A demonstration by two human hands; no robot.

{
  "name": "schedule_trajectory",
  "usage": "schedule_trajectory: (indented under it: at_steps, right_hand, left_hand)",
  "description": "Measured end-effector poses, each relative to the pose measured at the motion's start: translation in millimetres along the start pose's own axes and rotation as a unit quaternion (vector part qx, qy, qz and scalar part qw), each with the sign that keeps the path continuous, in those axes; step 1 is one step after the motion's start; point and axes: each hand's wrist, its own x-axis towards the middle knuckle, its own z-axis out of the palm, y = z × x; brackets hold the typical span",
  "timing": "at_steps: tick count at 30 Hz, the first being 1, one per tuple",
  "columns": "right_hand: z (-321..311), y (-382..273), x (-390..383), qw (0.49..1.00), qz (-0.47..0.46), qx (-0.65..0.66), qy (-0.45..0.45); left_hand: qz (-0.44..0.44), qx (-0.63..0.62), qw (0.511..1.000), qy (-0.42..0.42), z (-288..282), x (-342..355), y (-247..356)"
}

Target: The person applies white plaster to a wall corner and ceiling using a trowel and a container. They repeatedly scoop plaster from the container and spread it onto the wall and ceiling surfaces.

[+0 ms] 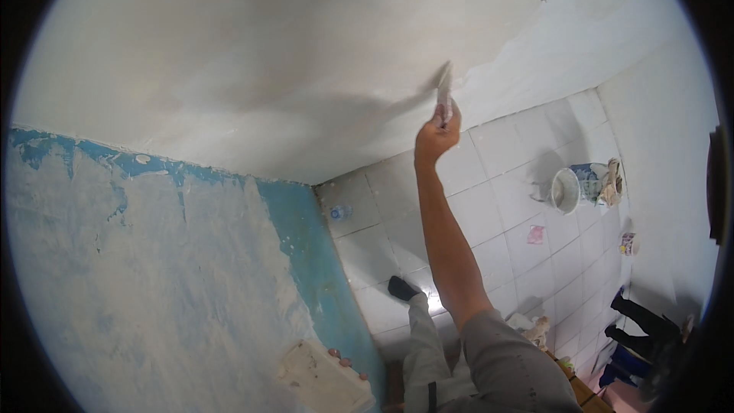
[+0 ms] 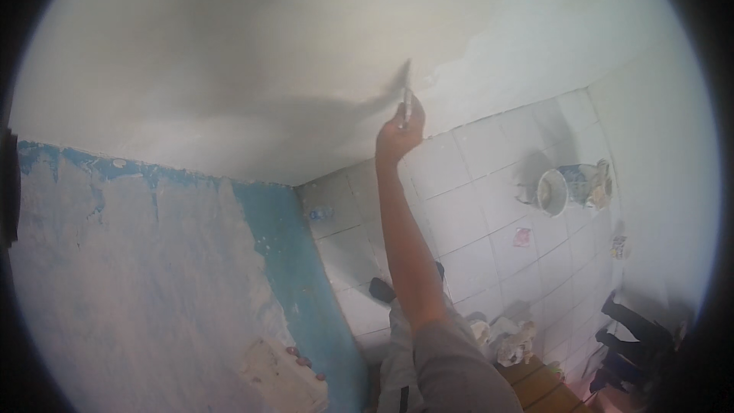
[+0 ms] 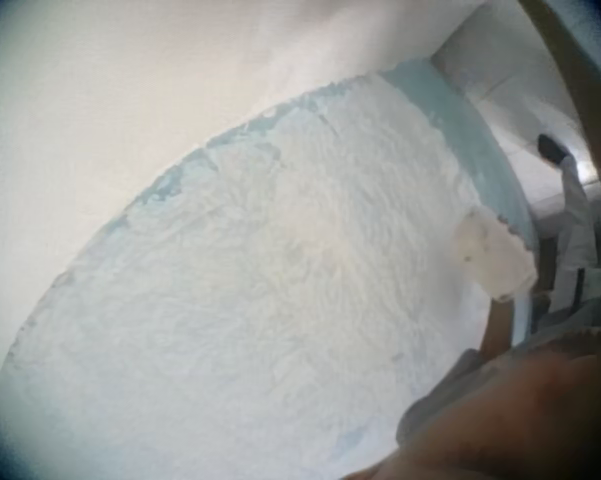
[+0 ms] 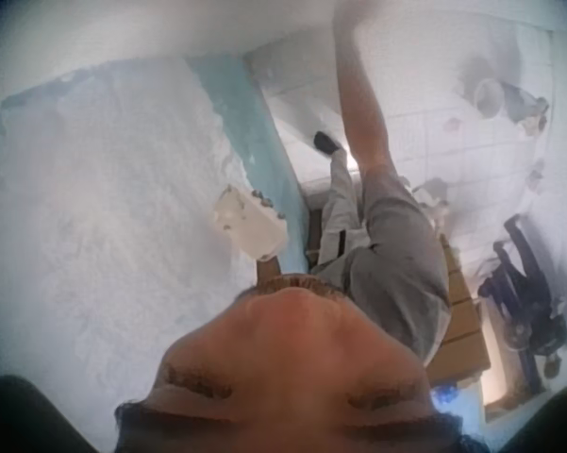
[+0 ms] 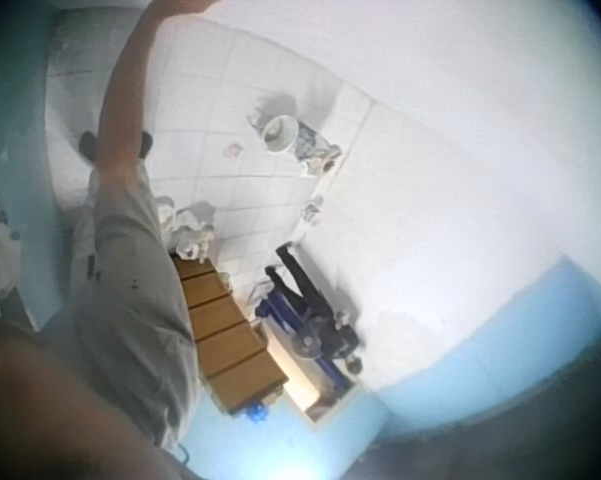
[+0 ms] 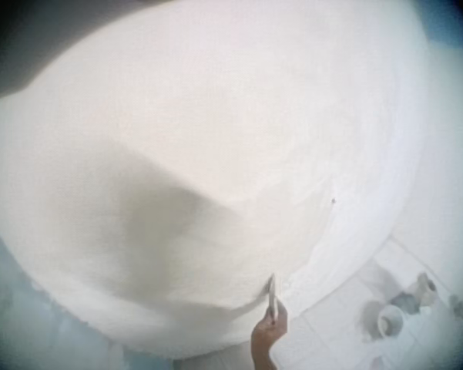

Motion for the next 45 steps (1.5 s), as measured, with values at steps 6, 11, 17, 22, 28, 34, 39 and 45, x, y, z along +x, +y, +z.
schedule_trajectory:
  at_steps: [6,11,17,22,28,34,39,45]
  right_hand:
    - [27,-52,-107,0.997,-0.01,-0.009,-0.079]
    - [21,-97,-166,0.974,0.024,0.106,-0.199]
    - [8,-13,-89,0.994,0.098,0.036,-0.045]
    - [24,9,-41,0.995,0.085,0.039,0.025]
    - [26,-53,-144,0.992,0.038,0.031,-0.12]
    - [-21,-26,-78,0.993,0.038,0.069,-0.087]
    - [-74,-8,141,0.998,-0.035,0.02,0.047]
    - [-54,-10,229,0.995,-0.069,0.016,0.063]
  left_hand:
    - [0.04,0.006,0.999,0.035,5,-9,1]
    - [0.036,0.074,0.995,0.064,-12,-33,26]
    - [0.032,0.106,0.993,0.053,-22,-44,28]
    - [0.031,0.073,0.995,0.061,-19,-43,27]
    - [0.035,0.106,0.994,0.022,-15,-35,23]
    - [0.093,0.08,0.992,0.021,15,-18,2]
    - [0.022,0.041,0.998,0.03,-3,-36,21]
    - [0.01,0.053,0.998,0.018,7,-23,2]
